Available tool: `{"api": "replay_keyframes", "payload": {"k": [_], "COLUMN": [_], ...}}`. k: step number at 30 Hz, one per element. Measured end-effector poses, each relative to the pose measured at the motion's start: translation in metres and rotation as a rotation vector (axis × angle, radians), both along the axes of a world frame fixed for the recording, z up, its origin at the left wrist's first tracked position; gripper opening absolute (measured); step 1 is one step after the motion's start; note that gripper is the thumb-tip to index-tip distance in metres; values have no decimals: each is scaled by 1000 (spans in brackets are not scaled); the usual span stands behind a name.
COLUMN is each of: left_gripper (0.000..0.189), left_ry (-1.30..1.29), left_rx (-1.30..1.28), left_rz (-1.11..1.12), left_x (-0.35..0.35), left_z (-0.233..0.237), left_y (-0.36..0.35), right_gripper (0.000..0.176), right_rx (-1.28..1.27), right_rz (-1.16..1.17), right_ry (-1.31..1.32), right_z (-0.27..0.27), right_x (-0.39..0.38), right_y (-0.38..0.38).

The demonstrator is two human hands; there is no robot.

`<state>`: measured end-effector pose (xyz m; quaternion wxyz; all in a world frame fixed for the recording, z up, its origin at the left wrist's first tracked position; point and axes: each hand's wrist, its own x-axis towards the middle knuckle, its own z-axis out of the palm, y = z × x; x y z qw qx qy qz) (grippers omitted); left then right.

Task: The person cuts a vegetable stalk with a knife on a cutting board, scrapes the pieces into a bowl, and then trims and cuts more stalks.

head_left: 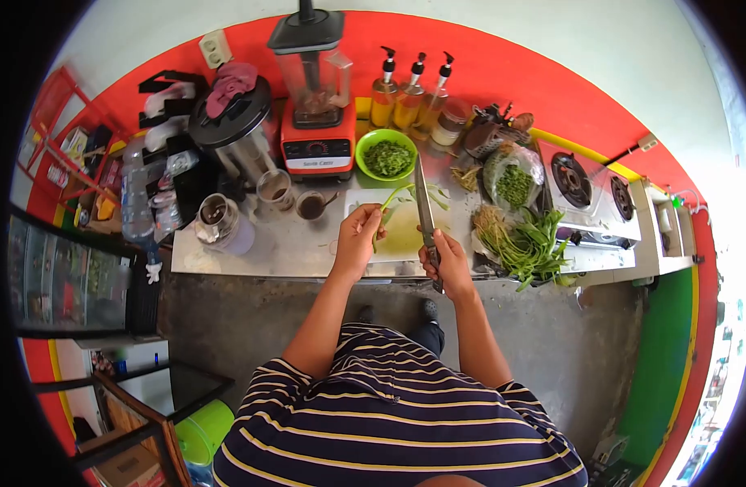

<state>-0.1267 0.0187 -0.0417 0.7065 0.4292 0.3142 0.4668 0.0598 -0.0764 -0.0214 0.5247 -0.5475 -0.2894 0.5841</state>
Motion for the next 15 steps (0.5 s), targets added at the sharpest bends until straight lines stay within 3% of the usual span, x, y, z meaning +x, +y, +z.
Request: {"api": "replay_keyframes", "payload": {"k": [8,14,15], "left_gripper": [24,22,22], "left_ry": [34,-39,-34], "left_rx": [122,2,-12], "left_rz": [-253,-291,-295], "left_x": [26,26,25], "left_z": [6,15,16], "left_y": [-8,-11,-10], "right_gripper": [41,46,46], "right_rx": [141,186,235], "right_rz": [-36,-16,-4], "right_ry": [128,199,109], "right_z": [23,20,20], "right_x": [-3,-10,-13], "right_y": [-9,0,3]}}
